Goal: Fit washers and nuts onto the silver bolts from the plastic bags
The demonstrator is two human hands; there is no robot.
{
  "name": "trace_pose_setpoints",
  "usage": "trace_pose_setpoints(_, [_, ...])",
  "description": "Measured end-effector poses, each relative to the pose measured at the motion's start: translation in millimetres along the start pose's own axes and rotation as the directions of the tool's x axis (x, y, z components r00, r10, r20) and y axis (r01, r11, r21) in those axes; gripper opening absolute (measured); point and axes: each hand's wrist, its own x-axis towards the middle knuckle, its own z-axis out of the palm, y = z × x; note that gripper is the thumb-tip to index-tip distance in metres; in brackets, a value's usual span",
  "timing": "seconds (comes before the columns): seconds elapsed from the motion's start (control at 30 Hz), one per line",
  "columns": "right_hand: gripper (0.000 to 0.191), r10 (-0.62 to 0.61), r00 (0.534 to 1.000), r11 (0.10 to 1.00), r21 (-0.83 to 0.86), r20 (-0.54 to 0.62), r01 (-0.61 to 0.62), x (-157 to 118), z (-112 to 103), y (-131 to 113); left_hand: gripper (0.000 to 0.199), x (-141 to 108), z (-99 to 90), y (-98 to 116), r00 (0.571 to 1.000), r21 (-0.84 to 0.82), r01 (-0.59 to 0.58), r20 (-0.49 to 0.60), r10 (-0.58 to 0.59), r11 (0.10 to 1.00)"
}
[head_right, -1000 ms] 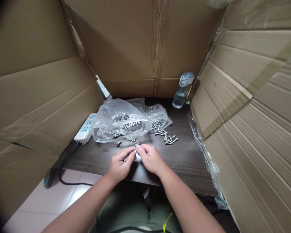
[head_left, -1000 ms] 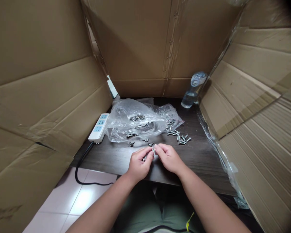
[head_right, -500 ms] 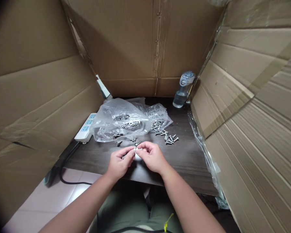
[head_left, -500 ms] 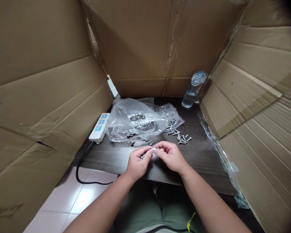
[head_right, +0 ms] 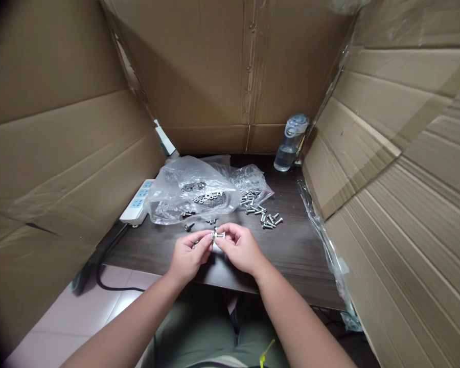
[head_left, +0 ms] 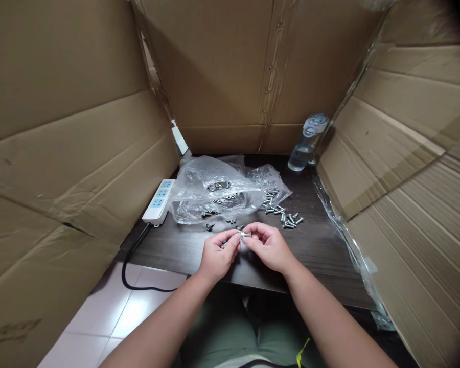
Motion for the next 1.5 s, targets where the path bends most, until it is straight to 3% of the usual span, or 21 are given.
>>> trace_pose_setpoints(0.17, [0.024,0.013,1.0,1.0,-0.019,0.011,-0.013,1.0,2.5,-0.6,0.028,-0.3,-1.3,-1.6,0.996,0.076,-0.091,0.026,0.089,0.993])
trace_pose_setpoints(0.27, [0.024,-0.039,0.999,0.998,-0.053,0.031,0.04,1.7,3.8,-2.6,0.026,-1.4,-2.1,-3.2,0.983,0.152,-0.185,0.037,0.182,0.971])
trace_pose_setpoints(0.43, [0.04,-0.057,0.997,0.991,-0.115,0.059,0.064,3.5,4.8,-3.2,0.024,-3.7,-0.9,-3.2,0.957,0.257,-0.29,0.059,0.285,0.922])
trace_pose_setpoints(0.5, [0.041,-0.024,0.998,0.996,-0.084,0.054,0.028,3.2,4.3,-1.8,0.025,-3.8,-1.0,-4.1,0.961,0.259,-0.274,0.038,0.274,0.926])
trace_pose_setpoints(0.63, [0.022,-0.006,1.0,1.0,0.025,0.011,0.005,0.5,3.4,0.8,0.027,-1.7,-2.8,-7.4,0.98,0.173,-0.188,-0.024,0.195,0.967])
trace_pose_setpoints(0.7, [0.025,-0.014,1.0,0.998,0.059,0.014,0.013,-0.6,4.0,1.0,0.027,-0.7,-3.5,-8.2,0.986,0.146,-0.161,-0.012,0.164,0.976])
trace_pose_setpoints(0.9, [0.021,-0.053,0.998,0.995,-0.086,-0.028,0.051,0.4,5.4,-2.5,0.027,-1.4,-2.3,-6.7,0.977,0.186,-0.211,0.036,0.208,0.96])
trace_pose_setpoints(1.03, [0.038,-0.066,0.997,0.983,-0.175,-0.029,0.06,1.1,4.8,-2.0,0.026,-2.6,-1.1,-5.2,0.972,0.218,-0.235,0.049,0.23,0.947])
trace_pose_setpoints(1.2, [0.024,0.049,0.999,0.999,0.012,0.011,-0.049,-1.6,4.7,-2.4,0.028,-1.6,-1.4,-4.9,0.994,0.097,-0.113,0.008,0.112,0.989])
trace_pose_setpoints(1.27, [0.027,0.075,0.997,0.994,0.074,0.036,-0.077,-2.6,5.3,-4.8,0.029,-0.7,-1.7,-5.1,0.997,0.053,-0.083,0.013,0.082,0.995])
trace_pose_setpoints(1.5, [0.03,0.054,0.998,0.998,0.01,0.008,-0.054,-0.9,6.9,-5.0,0.027,-1.7,-1.7,-4.6,0.988,0.129,-0.149,0.063,0.142,0.98])
